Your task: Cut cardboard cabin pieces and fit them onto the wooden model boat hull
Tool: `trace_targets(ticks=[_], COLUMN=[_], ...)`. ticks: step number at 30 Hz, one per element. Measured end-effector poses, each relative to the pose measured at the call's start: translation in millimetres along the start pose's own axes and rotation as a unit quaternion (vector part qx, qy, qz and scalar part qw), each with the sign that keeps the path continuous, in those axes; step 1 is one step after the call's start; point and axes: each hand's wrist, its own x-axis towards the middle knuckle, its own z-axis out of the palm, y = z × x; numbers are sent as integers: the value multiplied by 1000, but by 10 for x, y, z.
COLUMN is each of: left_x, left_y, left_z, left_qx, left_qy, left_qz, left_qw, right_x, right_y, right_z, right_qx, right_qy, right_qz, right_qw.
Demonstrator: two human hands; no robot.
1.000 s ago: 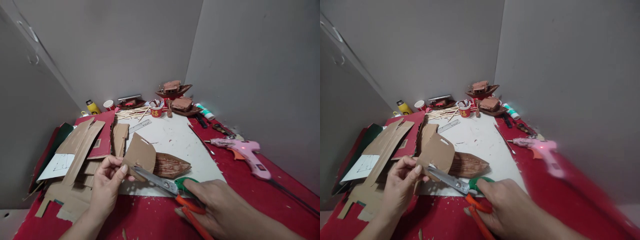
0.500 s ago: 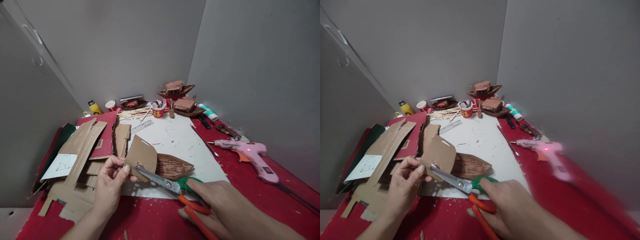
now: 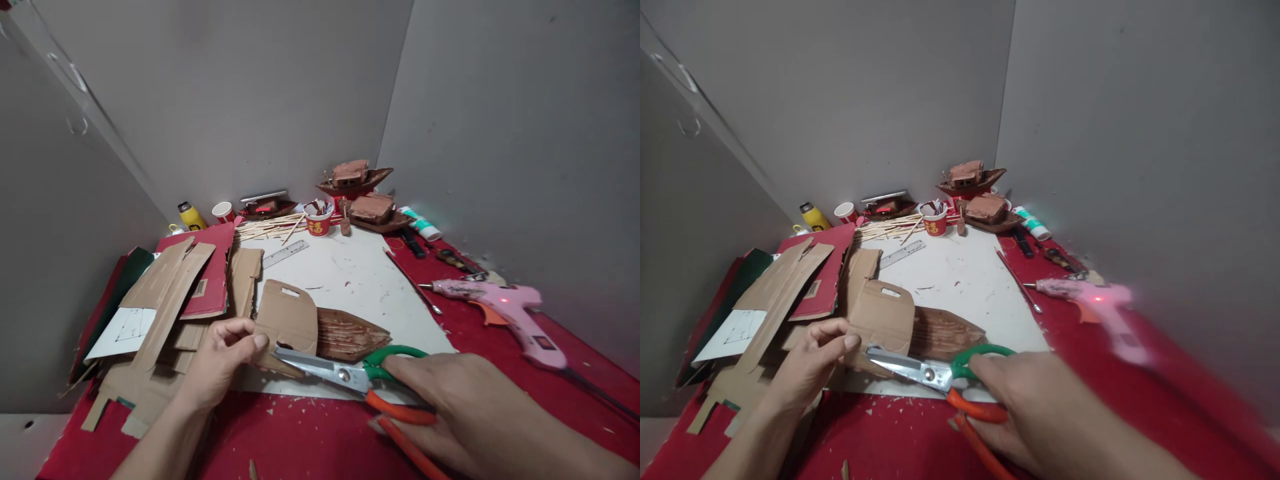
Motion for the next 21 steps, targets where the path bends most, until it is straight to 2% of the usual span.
trace_targets(ticks=[7,13,21], left_x=[-92,-116,-152], left_y=[-48,-58,-28], left_z=[70,106,119], left_qx=[38,82,118], left_qy=[117,116,109], left_qz=[88,159,184], left_qw=[988,977,970], right_x=[4,45,15], right_y=[-49,-88,-99], right_z=[-58,-74,-92], right_qx=[2,10,38], right_qy=[-19,-33,-30], right_qz=[29,47,38], right_qw=[999,998,998])
